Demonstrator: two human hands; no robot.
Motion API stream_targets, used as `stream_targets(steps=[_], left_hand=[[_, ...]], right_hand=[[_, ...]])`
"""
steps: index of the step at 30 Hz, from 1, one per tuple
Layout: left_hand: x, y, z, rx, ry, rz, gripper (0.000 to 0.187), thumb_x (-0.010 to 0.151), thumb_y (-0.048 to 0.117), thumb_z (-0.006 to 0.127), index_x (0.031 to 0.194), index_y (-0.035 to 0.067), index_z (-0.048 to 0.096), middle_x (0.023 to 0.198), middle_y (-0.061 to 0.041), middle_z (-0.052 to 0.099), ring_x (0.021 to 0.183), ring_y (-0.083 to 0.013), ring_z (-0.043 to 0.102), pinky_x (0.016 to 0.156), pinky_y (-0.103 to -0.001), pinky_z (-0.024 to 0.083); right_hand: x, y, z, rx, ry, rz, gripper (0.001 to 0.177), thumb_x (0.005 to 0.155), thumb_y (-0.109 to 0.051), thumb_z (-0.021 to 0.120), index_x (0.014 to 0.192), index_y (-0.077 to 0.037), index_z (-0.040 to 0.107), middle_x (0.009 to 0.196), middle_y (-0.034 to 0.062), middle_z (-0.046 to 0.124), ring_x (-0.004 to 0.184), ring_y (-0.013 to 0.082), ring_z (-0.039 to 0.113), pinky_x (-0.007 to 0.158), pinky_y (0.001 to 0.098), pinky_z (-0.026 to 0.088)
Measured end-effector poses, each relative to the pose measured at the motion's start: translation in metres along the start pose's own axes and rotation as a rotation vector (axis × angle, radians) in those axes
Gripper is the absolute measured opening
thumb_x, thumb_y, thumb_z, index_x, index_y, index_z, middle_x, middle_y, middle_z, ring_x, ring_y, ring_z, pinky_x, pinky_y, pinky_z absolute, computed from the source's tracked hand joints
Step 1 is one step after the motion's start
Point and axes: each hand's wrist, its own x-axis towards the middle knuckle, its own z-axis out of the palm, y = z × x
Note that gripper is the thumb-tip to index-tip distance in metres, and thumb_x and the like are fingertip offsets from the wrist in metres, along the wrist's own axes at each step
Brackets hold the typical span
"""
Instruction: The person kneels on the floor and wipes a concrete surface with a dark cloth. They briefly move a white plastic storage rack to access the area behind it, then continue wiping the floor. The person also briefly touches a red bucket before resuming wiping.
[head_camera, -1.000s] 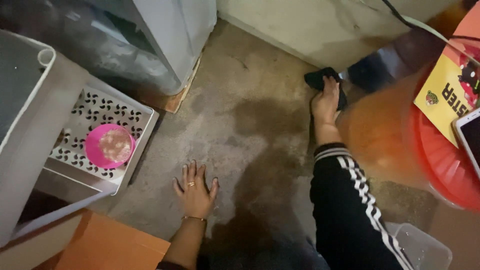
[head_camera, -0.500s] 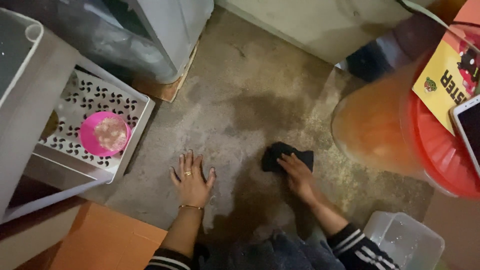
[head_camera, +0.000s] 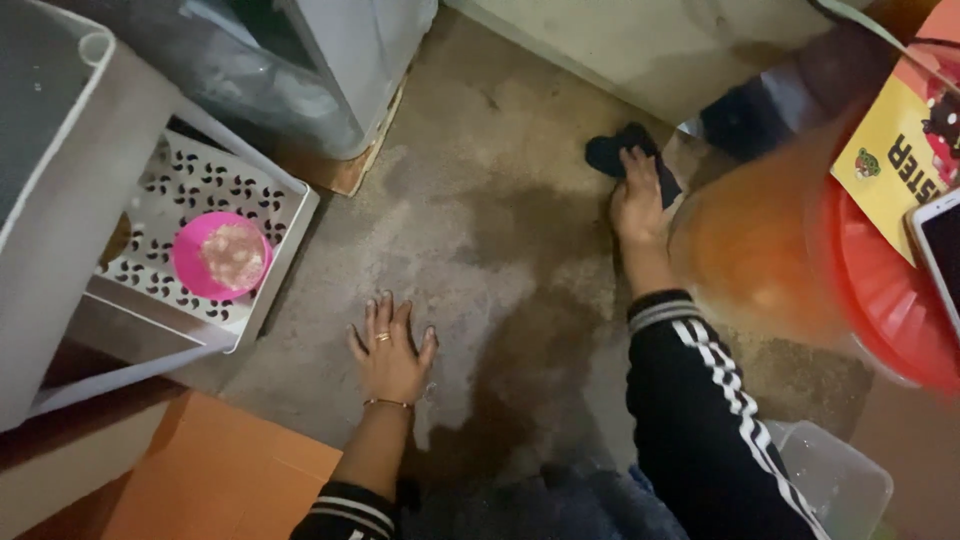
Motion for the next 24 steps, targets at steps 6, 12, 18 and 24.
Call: stream_targets(steps=[6,12,18,24], left_hand=[[-0.002,-0.006,0.010,-0.008,-0.036,-0.008,0.055,0.100,0.055,0.051,0.142,0.021,0.042,0.159,-0.008,0.035,0.154,-0.0319,0.025,0.119,-0.067,0.013],[-0.001,-0.006,0.010,-0.038,-0.051,-0.024,0.056,0.100,0.054,0.050,0.144,0.020,0.042,0.161,-0.008,0.033,0.155,-0.0319,0.023,0.119,-0.069,0.013],[0.001,-0.005,0.004,-0.025,-0.078,-0.024,0.055,0.101,0.055,0.049,0.143,0.021,0.041,0.159,-0.008,0.034,0.154,-0.0316,0.023,0.118,-0.069,0.015],[0.001,-0.006,0.004,-0.001,-0.085,-0.021,0.054,0.101,0.054,0.050,0.142,0.021,0.043,0.159,-0.007,0.035,0.154,-0.0308,0.025,0.119,-0.068,0.016]], right_hand=[[-0.166,-0.114,-0.047,0.290,-0.307,0.103,0.045,0.109,-0.007,0.033,0.149,0.002,0.051,0.156,0.0256,0.045,0.147,0.0443,0.035,0.127,0.0527,0.023],[-0.198,-0.154,-0.093,0.222,-0.369,-0.324,0.047,0.102,-0.018,0.041,0.144,-0.026,0.062,0.148,0.0022,0.060,0.140,0.0313,0.052,0.117,0.0430,0.038],[-0.052,-0.131,-0.025,0.305,-0.232,-0.206,0.043,0.103,-0.010,0.051,0.145,-0.012,0.061,0.145,0.0135,0.061,0.138,0.0327,0.053,0.122,0.0470,0.034],[0.067,-0.109,0.060,0.231,-0.041,-0.190,0.049,0.099,0.006,0.049,0.145,-0.007,0.061,0.144,0.0196,0.060,0.135,0.0346,0.055,0.125,0.0447,0.030]])
